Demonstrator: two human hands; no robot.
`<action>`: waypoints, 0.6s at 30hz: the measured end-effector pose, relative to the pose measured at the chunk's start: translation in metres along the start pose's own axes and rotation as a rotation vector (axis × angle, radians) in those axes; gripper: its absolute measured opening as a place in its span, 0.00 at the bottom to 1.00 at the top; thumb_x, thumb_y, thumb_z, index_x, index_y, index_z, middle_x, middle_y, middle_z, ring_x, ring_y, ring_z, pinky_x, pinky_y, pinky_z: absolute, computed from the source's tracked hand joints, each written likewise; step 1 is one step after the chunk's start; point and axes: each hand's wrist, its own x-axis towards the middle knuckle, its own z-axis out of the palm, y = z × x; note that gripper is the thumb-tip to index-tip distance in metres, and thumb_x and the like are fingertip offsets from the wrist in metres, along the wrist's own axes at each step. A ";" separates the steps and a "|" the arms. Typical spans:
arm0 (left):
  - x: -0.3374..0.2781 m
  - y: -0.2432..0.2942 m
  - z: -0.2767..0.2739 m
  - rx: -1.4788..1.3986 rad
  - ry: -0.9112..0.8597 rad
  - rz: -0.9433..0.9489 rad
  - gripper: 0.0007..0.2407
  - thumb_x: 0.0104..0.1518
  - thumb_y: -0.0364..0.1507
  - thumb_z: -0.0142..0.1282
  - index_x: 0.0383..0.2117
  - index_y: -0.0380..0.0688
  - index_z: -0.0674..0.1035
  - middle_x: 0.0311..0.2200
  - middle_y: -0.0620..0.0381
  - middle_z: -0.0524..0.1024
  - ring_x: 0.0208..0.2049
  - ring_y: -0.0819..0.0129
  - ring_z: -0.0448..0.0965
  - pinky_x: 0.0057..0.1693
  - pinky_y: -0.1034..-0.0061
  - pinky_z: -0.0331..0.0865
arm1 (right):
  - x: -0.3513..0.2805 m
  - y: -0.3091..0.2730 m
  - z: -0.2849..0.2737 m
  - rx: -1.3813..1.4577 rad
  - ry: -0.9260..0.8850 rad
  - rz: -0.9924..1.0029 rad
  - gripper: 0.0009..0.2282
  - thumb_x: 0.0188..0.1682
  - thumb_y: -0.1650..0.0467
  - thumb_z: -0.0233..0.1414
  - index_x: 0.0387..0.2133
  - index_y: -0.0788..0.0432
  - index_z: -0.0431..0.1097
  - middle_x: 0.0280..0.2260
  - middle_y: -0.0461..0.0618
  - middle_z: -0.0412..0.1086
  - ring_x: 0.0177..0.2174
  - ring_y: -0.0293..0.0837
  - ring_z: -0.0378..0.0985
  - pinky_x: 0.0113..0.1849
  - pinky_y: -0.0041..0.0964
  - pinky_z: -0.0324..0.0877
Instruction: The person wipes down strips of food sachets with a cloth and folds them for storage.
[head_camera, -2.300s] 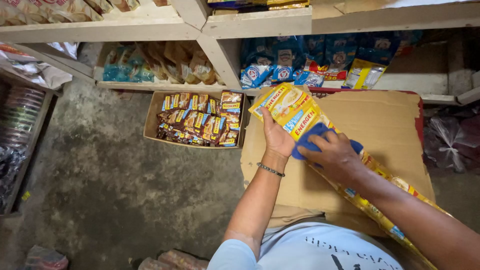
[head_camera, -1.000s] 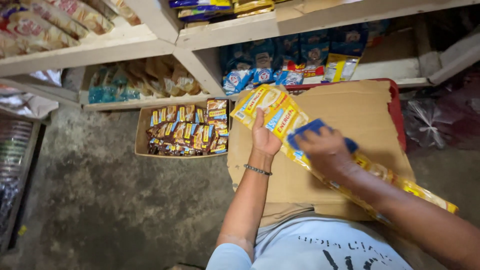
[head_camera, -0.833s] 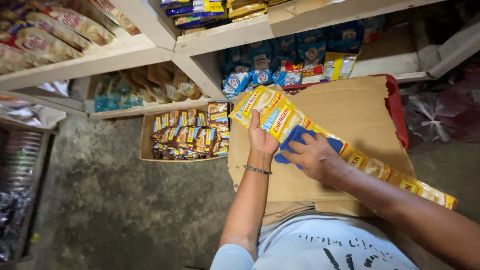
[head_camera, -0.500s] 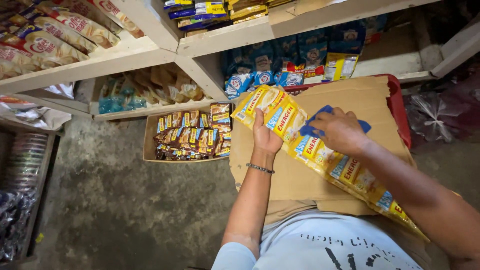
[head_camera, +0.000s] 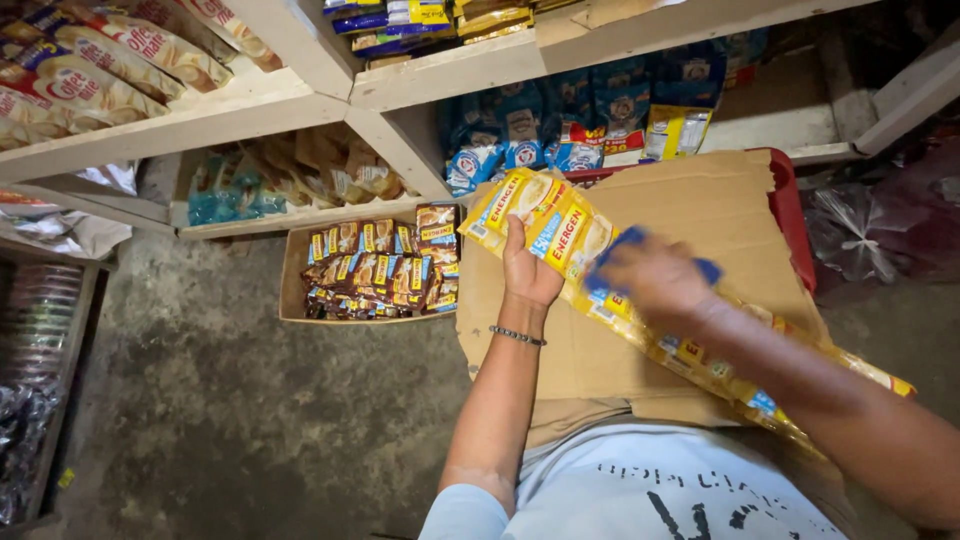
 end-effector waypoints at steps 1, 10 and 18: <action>-0.003 -0.001 0.001 -0.003 0.001 0.002 0.26 0.70 0.48 0.39 0.66 0.44 0.65 0.65 0.48 0.67 0.65 0.49 0.66 0.70 0.52 0.58 | 0.001 0.016 0.012 -0.002 -0.003 -0.001 0.25 0.40 0.73 0.51 0.50 0.31 0.71 0.49 0.39 0.68 0.54 0.52 0.67 0.49 0.58 0.68; -0.008 0.012 0.022 -0.067 -0.197 -0.066 0.29 0.69 0.51 0.40 0.67 0.41 0.65 0.65 0.47 0.68 0.65 0.50 0.66 0.69 0.52 0.58 | -0.037 0.071 0.009 0.118 0.002 0.377 0.16 0.51 0.61 0.50 0.54 0.41 0.72 0.55 0.45 0.69 0.52 0.58 0.71 0.50 0.58 0.70; -0.016 0.016 0.050 -0.131 -0.146 -0.155 0.33 0.65 0.53 0.46 0.67 0.39 0.65 0.65 0.44 0.68 0.66 0.48 0.67 0.72 0.50 0.55 | -0.054 0.084 0.027 0.532 0.199 0.326 0.14 0.50 0.63 0.55 0.49 0.51 0.76 0.49 0.51 0.75 0.45 0.55 0.80 0.48 0.46 0.74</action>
